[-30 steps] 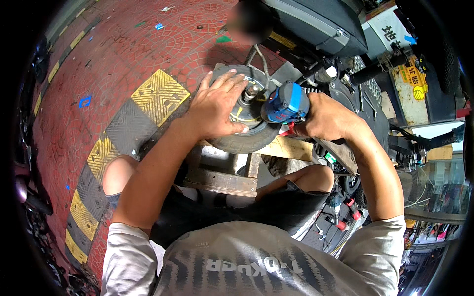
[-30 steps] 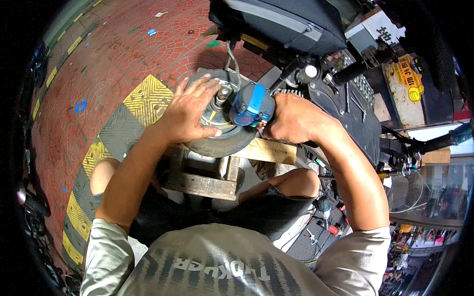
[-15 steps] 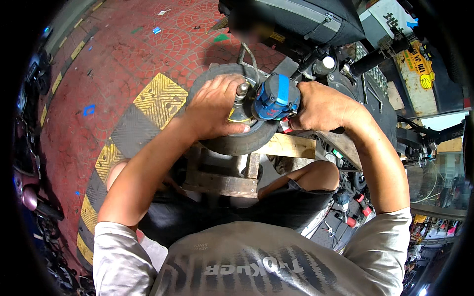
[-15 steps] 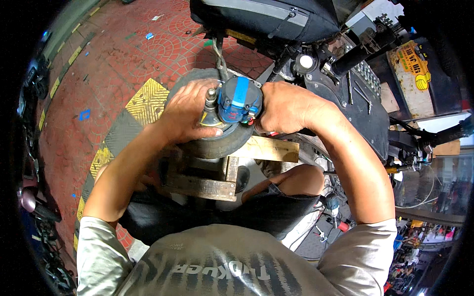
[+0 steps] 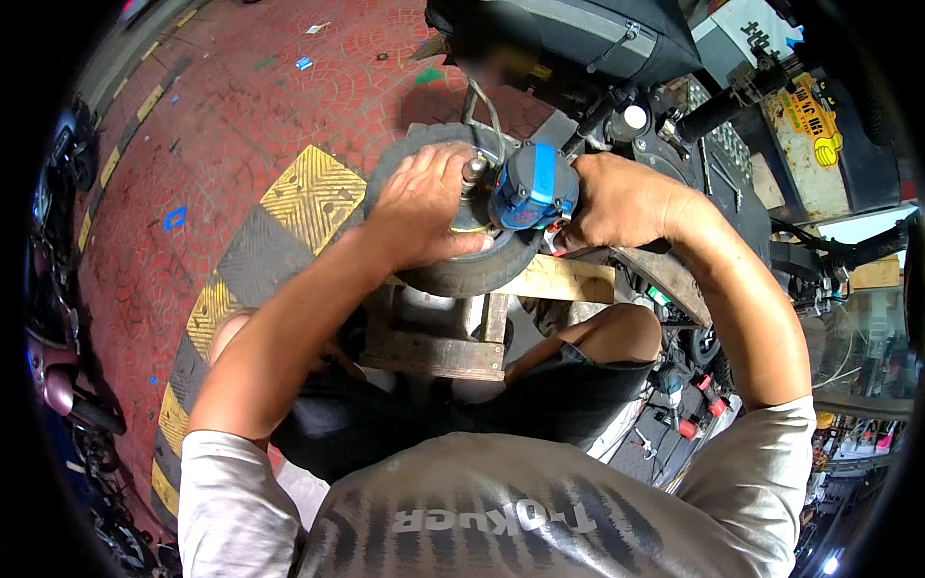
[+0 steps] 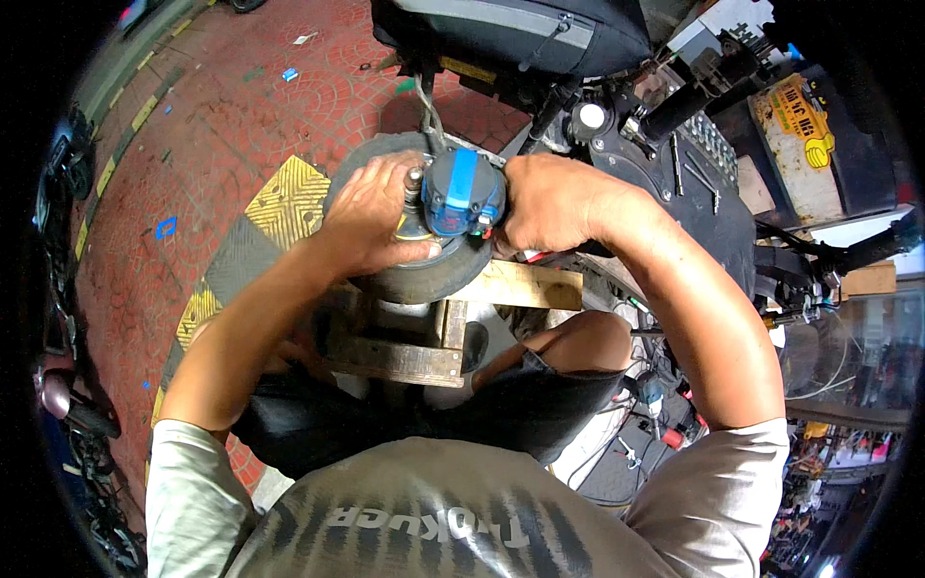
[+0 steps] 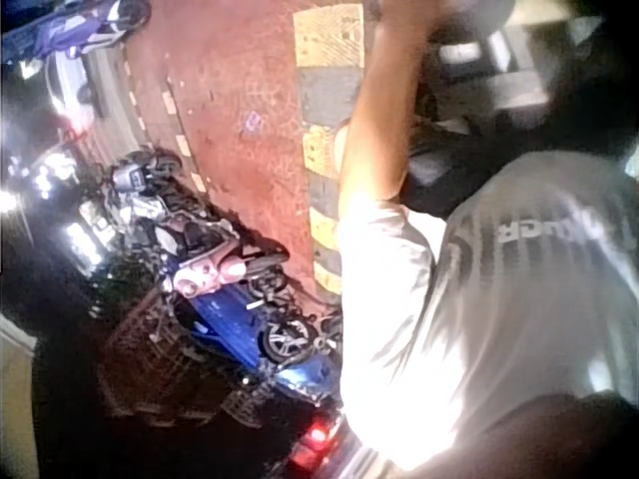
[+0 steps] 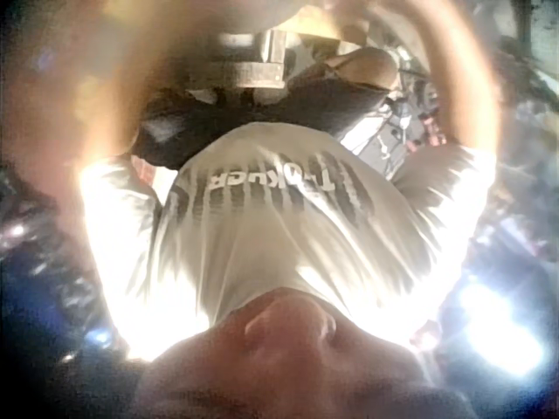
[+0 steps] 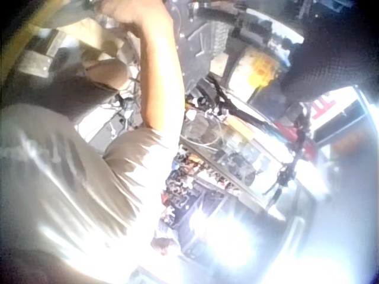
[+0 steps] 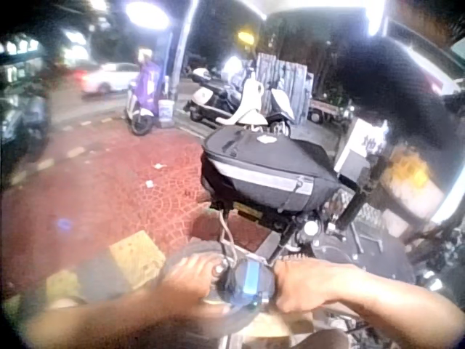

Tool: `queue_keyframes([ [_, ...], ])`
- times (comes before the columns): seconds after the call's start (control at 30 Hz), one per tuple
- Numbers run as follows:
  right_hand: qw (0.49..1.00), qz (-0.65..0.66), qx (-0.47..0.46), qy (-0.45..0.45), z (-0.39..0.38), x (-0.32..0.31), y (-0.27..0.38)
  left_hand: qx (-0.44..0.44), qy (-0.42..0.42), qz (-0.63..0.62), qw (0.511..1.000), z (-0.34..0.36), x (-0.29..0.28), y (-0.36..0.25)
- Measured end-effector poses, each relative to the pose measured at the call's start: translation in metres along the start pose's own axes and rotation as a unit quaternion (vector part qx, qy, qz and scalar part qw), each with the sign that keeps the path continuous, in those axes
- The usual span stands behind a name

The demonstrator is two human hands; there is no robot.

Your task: The person works on an electric scooter wheel assembly, using a power drill and a hammer to loosen components and then working on the hub motor with their hands.

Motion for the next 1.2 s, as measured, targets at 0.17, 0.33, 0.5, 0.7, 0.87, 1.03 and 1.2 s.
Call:
queue_keyframes([
  [0.17, 0.999, 0.050, 0.018, 0.003, -0.002, 0.003, -0.005, -0.019, 0.031, -0.015, 0.999, 0.000, -0.001, 0.001],
  [0.33, 0.994, 0.104, 0.012, -0.030, 0.000, 0.015, -0.024, 0.015, 0.015, -0.023, 1.000, 0.001, 0.001, 0.004],
  [0.5, 0.996, 0.079, 0.015, -0.027, -0.001, 0.010, -0.010, 0.026, -0.014, -0.039, 0.999, -0.003, 0.000, 0.005],
  [0.7, 0.999, 0.033, 0.014, -0.026, 0.001, 0.007, -0.002, 0.020, 0.000, -0.029, 0.999, -0.001, 0.002, 0.007],
  [0.87, 0.999, 0.029, 0.012, -0.024, 0.000, 0.003, 0.000, 0.020, -0.010, -0.032, 0.999, -0.001, 0.001, 0.005],
  [1.03, 0.999, 0.018, 0.008, -0.032, 0.002, 0.002, 0.006, 0.011, 0.003, -0.025, 1.000, -0.001, 0.002, 0.007],
  [1.2, 1.000, 0.019, 0.011, -0.019, 0.003, 0.000, 0.007, -0.003, 0.016, -0.024, 1.000, 0.000, 0.001, 0.005],
])
Point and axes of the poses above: each hand's wrist, its own z-axis towards the middle knuckle, its own x-axis out of the palm, y = z × x, the point moved 6 cm from there along z, towards the middle knuckle, and after that the axes turned 13 degrees about -x, right-handed, at the moved point
